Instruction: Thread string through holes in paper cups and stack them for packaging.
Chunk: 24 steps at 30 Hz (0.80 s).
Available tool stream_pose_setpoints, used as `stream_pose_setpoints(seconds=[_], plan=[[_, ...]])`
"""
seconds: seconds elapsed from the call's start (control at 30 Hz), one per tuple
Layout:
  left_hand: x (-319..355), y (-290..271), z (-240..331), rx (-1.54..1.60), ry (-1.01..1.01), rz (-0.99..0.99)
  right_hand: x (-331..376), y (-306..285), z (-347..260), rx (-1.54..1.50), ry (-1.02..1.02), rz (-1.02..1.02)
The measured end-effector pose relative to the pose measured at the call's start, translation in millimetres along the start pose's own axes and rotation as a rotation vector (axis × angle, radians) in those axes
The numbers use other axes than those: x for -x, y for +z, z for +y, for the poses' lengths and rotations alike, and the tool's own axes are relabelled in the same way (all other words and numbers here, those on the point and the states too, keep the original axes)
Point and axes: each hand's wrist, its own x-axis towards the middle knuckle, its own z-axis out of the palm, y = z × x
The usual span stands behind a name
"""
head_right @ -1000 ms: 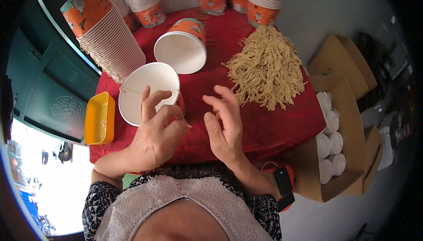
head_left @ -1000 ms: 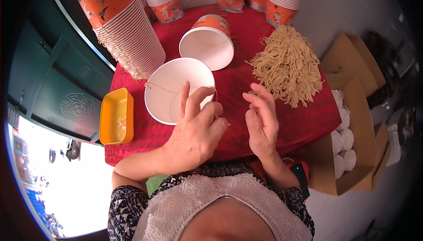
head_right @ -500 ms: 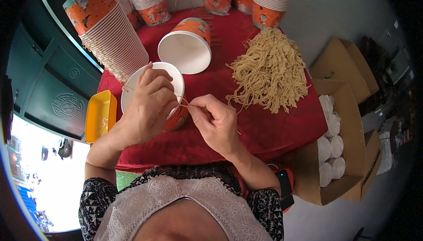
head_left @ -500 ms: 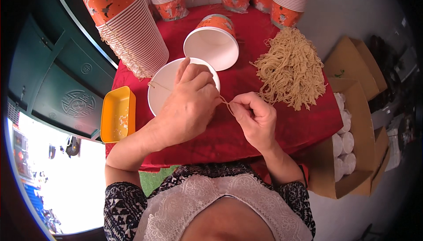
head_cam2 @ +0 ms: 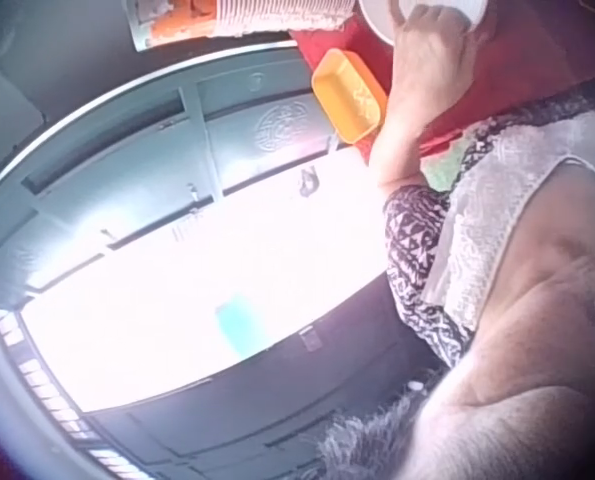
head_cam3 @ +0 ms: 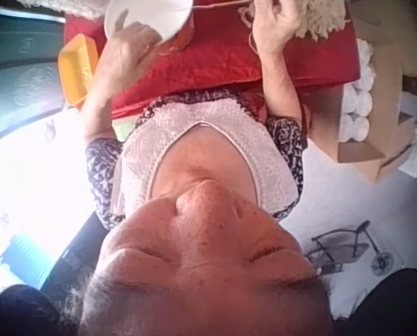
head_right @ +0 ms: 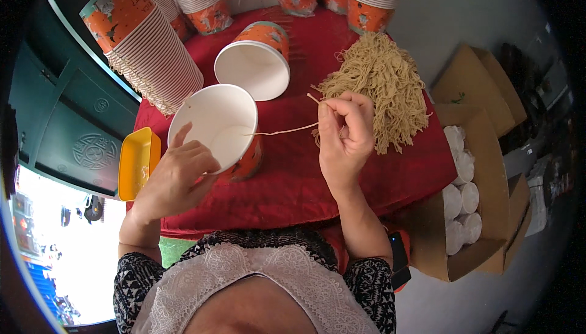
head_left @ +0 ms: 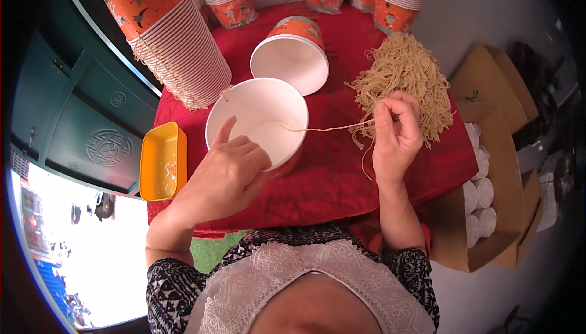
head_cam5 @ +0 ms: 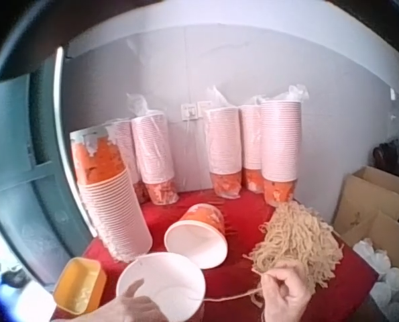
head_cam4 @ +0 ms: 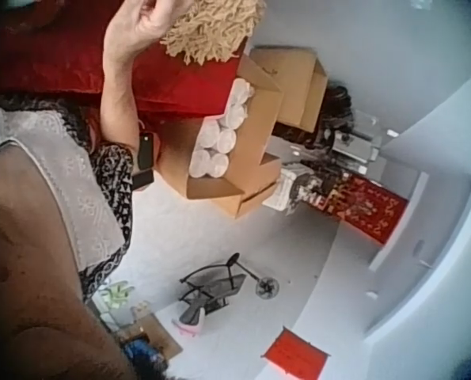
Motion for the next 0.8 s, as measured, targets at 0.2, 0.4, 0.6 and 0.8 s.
stream_pose_setpoints(seconds=[0.2,0.4,0.6,0.8], plan=[[6,-9,0,0.148,-0.060,-0.091,11,-2,-9,0.162,-0.184,-0.036],[0,-7,-8,0.197,-0.061,-0.019,58,10,-35,0.153,-0.369,-0.308],[-11,-4,-10,0.218,-0.051,-0.046,74,23,-30,0.110,-0.373,-0.328],[-13,-1,-13,0.274,-0.095,-0.059,71,27,-31,0.113,-0.340,-0.357]])
